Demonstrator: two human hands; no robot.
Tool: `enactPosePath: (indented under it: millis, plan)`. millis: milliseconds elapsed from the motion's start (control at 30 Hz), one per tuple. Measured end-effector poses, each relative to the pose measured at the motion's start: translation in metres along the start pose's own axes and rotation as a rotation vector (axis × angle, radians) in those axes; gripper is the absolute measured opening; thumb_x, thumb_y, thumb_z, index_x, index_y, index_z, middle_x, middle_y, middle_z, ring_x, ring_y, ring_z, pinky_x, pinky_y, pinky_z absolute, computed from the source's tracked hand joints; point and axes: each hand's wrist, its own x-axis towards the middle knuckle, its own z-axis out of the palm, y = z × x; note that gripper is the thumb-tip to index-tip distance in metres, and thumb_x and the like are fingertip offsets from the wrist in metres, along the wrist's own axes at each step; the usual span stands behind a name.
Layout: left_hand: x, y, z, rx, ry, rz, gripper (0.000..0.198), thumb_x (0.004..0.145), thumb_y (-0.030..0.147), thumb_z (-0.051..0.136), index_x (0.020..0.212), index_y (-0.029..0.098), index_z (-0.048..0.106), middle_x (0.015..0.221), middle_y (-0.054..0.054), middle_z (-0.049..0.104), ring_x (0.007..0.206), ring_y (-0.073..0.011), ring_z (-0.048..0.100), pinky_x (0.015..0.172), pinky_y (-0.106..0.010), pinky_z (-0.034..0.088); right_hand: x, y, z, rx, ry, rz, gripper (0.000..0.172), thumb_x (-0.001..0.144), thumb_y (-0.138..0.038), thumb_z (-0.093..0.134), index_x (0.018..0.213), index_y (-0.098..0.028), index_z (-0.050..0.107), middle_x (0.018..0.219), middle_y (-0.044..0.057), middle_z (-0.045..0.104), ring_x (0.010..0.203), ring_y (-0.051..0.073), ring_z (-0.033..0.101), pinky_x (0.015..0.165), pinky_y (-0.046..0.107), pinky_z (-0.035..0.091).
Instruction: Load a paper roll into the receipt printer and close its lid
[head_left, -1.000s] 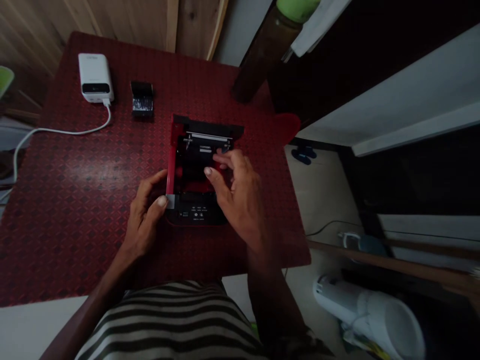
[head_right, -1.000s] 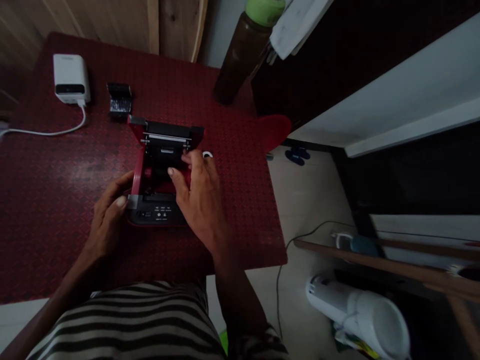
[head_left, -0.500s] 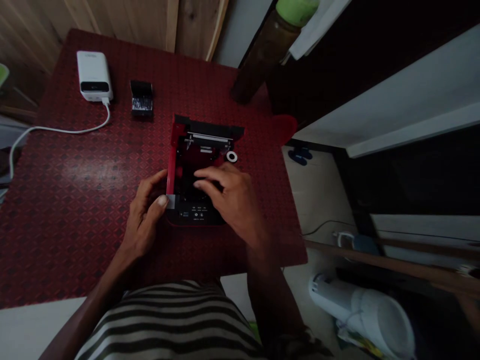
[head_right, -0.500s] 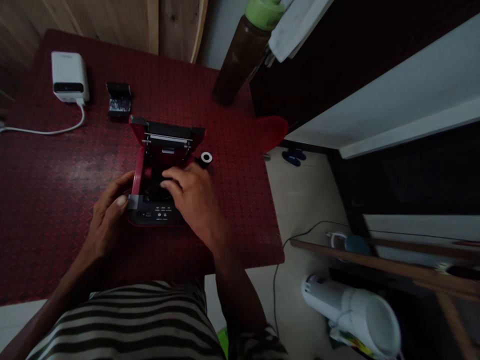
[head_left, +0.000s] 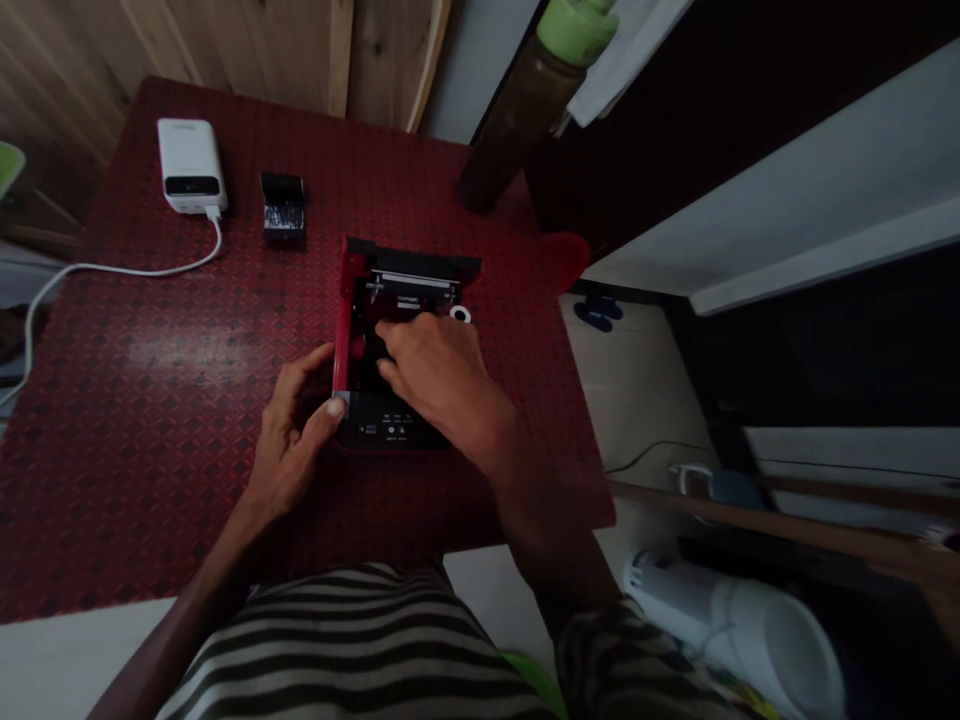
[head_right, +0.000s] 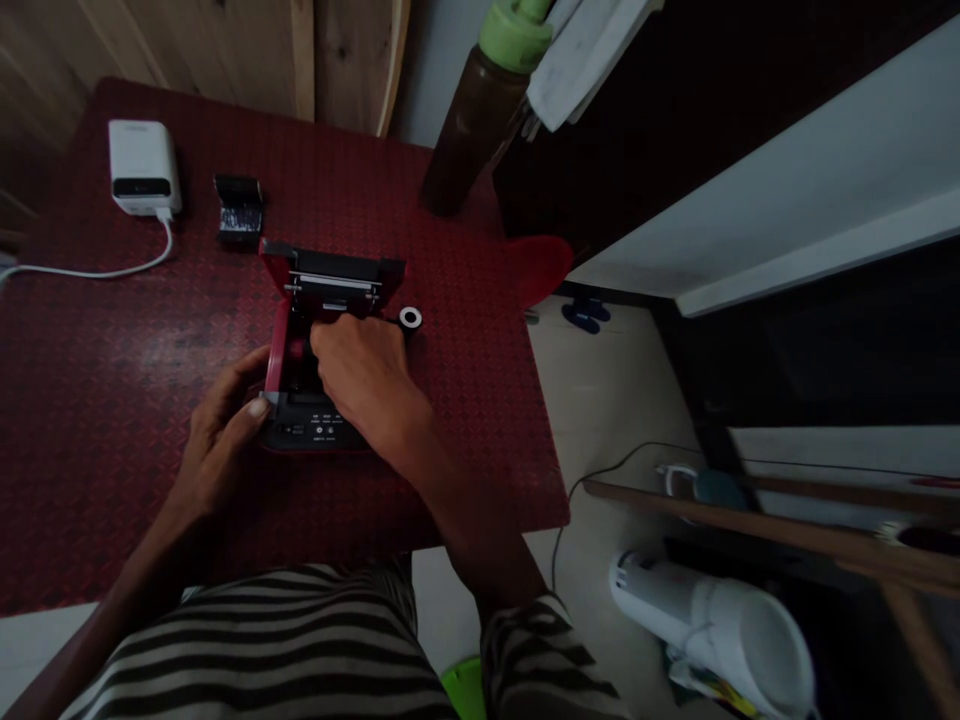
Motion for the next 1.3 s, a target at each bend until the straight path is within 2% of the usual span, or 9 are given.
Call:
enactPosePath:
  millis: [100, 233, 400, 567, 667, 933, 1067, 1200, 1300]
  plan:
    - [-0.001, 0.002, 0.0, 0.02, 0.005, 0.006, 0.063, 0.11, 0.069, 0.078, 0.158, 0.029, 0.076, 0.154, -0.014, 0.08, 0.137, -0.0395, 0.081, 0.118, -0.059, 0.067, -0.027, -0.003, -0.015, -0.084, 0.047, 0.105, 0.018, 0.111, -0.02, 0.078, 0.123, -0.021, 0.091, 0.103, 0.013, 0.092, 0.091, 0.032, 0.086, 0.074, 0.038, 0.055]
    - [-0.003, 0.008, 0.001, 0.013, 0.001, -0.016, 0.063, 0.111, 0.067, 0.077, 0.162, 0.03, 0.074, 0.151, -0.012, 0.083, 0.134, -0.0386, 0.083, 0.113, -0.056, 0.07, -0.081, 0.025, -0.025, 0.18, 0.356, 0.055, 0.013, 0.102, -0.023, 0.087, 0.114, -0.027, 0.091, 0.08, -0.001, 0.08, 0.071, 0.019, 0.072, 0.07, 0.033, 0.052]
    - [-0.002, 0.01, 0.001, 0.058, 0.028, -0.002, 0.063, 0.109, 0.069, 0.079, 0.159, 0.031, 0.077, 0.151, -0.01, 0.084, 0.137, -0.0394, 0.081, 0.109, -0.054, 0.071, -0.124, 0.079, 0.015, 0.595, 0.533, 0.259, 0.018, 0.097, -0.032, 0.088, 0.114, -0.029, 0.09, 0.08, -0.004, 0.075, 0.066, 0.016, 0.062, 0.064, 0.03, 0.052]
    - [0.0, 0.007, 0.0, 0.116, 0.049, 0.038, 0.062, 0.11, 0.071, 0.077, 0.157, 0.032, 0.08, 0.158, -0.008, 0.083, 0.149, -0.0412, 0.076, 0.124, -0.057, 0.064, -0.117, 0.089, 0.08, 0.809, 0.447, 0.399, 0.023, 0.089, -0.033, 0.081, 0.109, -0.025, 0.086, 0.082, -0.001, 0.08, 0.066, 0.016, 0.064, 0.064, 0.029, 0.052]
    - [0.0, 0.002, -0.001, 0.133, 0.047, 0.056, 0.061, 0.11, 0.073, 0.075, 0.158, 0.036, 0.08, 0.161, -0.003, 0.082, 0.153, -0.0412, 0.073, 0.131, -0.058, 0.059, -0.113, 0.084, 0.096, 0.776, 0.37, 0.351, 0.029, 0.089, -0.025, 0.075, 0.115, -0.025, 0.087, 0.098, 0.003, 0.088, 0.073, 0.018, 0.071, 0.072, 0.03, 0.059]
    - [0.002, -0.007, -0.004, 0.092, 0.055, 0.079, 0.054, 0.109, 0.073, 0.078, 0.155, 0.046, 0.084, 0.156, 0.0, 0.083, 0.147, -0.0419, 0.076, 0.125, -0.06, 0.062, -0.135, 0.102, 0.08, 0.696, 0.181, 0.32, 0.069, 0.09, -0.014, 0.076, 0.159, -0.023, 0.077, 0.112, 0.006, 0.092, 0.081, 0.022, 0.081, 0.08, 0.037, 0.068]
    - [0.002, -0.004, -0.004, 0.106, 0.047, 0.043, 0.058, 0.108, 0.074, 0.078, 0.157, 0.044, 0.083, 0.156, 0.001, 0.083, 0.15, -0.0421, 0.074, 0.128, -0.06, 0.06, -0.141, 0.125, 0.056, 0.704, 0.134, 0.324, 0.052, 0.1, -0.013, 0.069, 0.15, -0.023, 0.081, 0.113, 0.006, 0.094, 0.096, 0.023, 0.088, 0.091, 0.04, 0.07]
    - [0.001, 0.0, -0.005, 0.151, 0.052, 0.048, 0.065, 0.107, 0.077, 0.077, 0.157, 0.036, 0.082, 0.158, -0.004, 0.082, 0.149, -0.0425, 0.074, 0.129, -0.06, 0.06, -0.103, 0.138, 0.05, 0.672, 0.322, 0.353, 0.033, 0.106, -0.018, 0.071, 0.136, -0.021, 0.084, 0.121, 0.01, 0.093, 0.107, 0.025, 0.087, 0.102, 0.044, 0.068]
    - [0.001, 0.002, -0.004, 0.179, 0.052, 0.062, 0.067, 0.108, 0.077, 0.075, 0.158, 0.032, 0.08, 0.157, -0.007, 0.082, 0.147, -0.0421, 0.075, 0.128, -0.06, 0.061, -0.054, 0.137, 0.062, 0.651, 0.418, 0.329, 0.049, 0.096, -0.019, 0.085, 0.144, -0.02, 0.078, 0.14, 0.013, 0.088, 0.108, 0.026, 0.082, 0.102, 0.045, 0.066]
